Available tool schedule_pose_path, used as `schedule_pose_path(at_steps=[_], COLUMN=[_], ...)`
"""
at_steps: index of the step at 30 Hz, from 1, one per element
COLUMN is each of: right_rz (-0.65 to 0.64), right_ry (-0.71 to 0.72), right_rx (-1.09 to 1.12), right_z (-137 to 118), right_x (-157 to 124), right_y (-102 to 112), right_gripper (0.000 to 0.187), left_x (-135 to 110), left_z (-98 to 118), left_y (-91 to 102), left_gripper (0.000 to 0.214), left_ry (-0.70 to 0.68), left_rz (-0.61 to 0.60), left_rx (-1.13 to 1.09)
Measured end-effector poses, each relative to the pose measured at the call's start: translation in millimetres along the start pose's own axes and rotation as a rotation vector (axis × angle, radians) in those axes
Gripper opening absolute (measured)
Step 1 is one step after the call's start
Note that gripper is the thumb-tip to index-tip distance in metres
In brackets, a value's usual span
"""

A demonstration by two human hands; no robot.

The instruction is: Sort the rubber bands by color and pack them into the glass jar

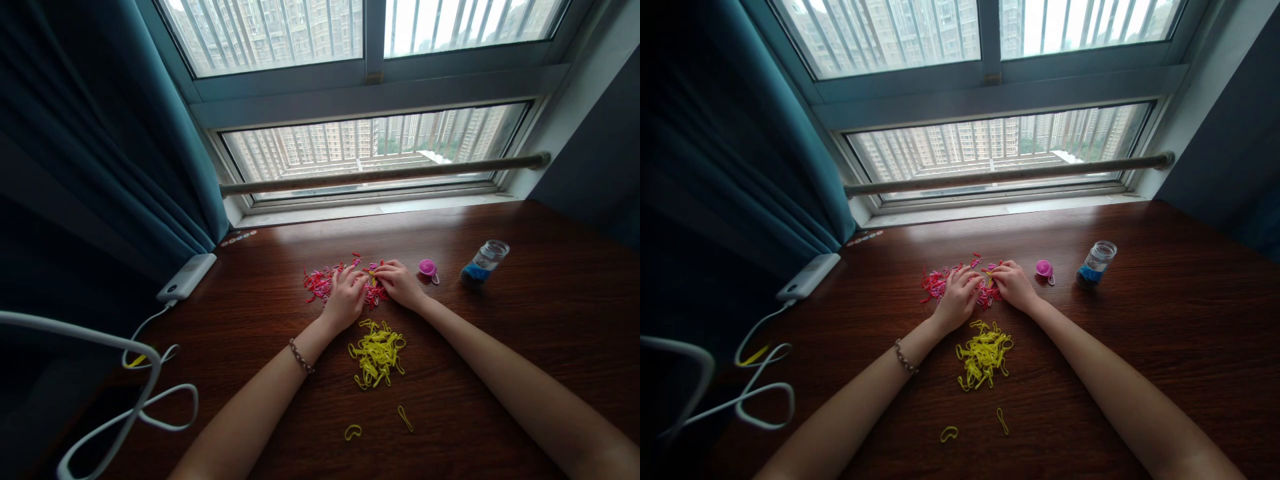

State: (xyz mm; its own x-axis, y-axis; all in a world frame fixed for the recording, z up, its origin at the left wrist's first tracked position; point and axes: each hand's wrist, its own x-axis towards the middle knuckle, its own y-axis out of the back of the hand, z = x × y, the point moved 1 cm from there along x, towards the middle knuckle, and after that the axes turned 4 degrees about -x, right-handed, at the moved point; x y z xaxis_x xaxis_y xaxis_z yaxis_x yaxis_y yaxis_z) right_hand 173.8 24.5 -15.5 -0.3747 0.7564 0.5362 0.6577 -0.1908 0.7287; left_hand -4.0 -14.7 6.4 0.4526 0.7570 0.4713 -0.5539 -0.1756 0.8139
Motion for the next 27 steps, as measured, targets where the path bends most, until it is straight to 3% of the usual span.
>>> schedule_pose_path(at_steps=[5, 13, 18, 22, 27], right_rz=[0.111, 0.261, 0.269, 0.269, 0.247], right_ry=[-0.111, -0.252, -0.321, -0.367, -0.355], right_rx=[0.075, 0.197, 0.296, 0.338, 0.265], right_z=[3, 5, 8, 9, 7], right_x=[1, 2, 0, 0, 2], right_y=[2, 11, 8, 6, 9], right_gripper=[0.023, 0.017, 0.016, 0.018, 0.016], left_x=[-3, -2, 2, 3, 2], left_z=[4, 2, -11, -27, -41], left_y=[-3.2, -3.9, -2.9, -3.3, -5.4], left_gripper=[0.033, 0.035, 0.025, 0.014, 0.016], left_ry=[-0.086, -0.048, 0.022, 0.221, 0.424], left_rz=[-0.158, -0.154, 0.044, 0.234, 0.359], left_rx=[0.017, -0.044, -0.234, -0.386, -0.555])
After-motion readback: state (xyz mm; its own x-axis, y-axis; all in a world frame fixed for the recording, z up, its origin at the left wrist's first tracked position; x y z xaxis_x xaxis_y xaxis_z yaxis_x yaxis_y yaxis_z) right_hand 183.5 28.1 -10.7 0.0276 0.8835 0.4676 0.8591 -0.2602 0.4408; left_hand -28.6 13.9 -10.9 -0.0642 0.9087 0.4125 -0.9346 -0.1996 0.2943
